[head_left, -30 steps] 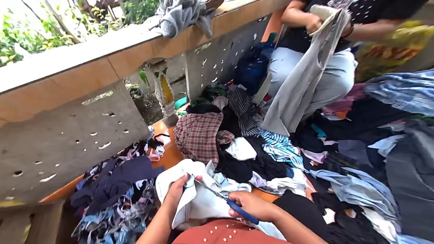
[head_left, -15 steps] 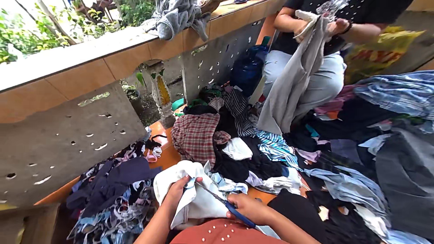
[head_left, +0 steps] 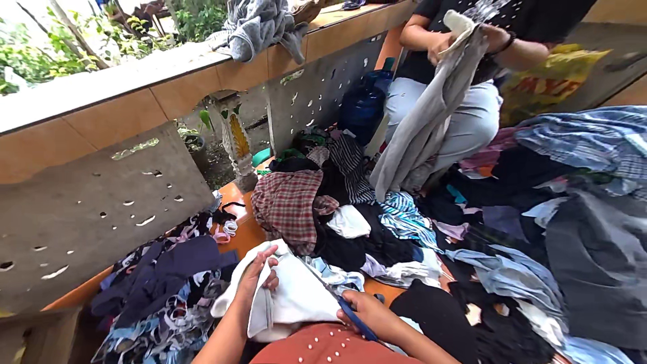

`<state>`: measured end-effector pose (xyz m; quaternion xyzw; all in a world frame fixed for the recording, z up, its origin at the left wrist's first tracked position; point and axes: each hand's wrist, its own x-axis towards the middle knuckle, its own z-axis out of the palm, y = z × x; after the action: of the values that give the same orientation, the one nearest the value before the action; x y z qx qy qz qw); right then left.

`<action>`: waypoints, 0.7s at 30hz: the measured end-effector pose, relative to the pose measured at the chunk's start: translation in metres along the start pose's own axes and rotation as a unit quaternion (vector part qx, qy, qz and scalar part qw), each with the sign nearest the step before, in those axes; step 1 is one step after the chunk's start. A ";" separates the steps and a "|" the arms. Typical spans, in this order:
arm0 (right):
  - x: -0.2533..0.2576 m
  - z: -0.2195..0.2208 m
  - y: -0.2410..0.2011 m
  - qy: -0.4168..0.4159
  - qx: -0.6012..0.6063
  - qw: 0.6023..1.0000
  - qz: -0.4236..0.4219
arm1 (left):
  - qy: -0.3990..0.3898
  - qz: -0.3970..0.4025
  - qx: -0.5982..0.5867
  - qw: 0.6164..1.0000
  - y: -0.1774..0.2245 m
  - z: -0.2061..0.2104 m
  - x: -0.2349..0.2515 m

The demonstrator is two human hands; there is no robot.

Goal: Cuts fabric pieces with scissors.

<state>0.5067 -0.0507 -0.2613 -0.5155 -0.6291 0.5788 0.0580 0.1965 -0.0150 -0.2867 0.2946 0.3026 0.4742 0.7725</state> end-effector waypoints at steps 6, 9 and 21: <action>-0.001 0.012 0.000 0.077 0.193 0.978 0.000 | 0.160 0.029 0.222 0.961 0.007 0.046 0.003; 0.000 0.013 -0.008 0.112 0.226 0.964 -0.081 | 0.129 0.101 0.404 0.900 0.009 0.075 0.016; 0.005 0.017 -0.029 0.338 0.274 0.880 -0.191 | -0.057 0.126 0.367 0.920 0.009 0.144 0.031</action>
<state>0.4766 -0.0526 -0.2462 -0.5135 -0.4738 0.4962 0.5153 0.3101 -0.0077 -0.1930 0.6196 0.3710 0.4057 0.5602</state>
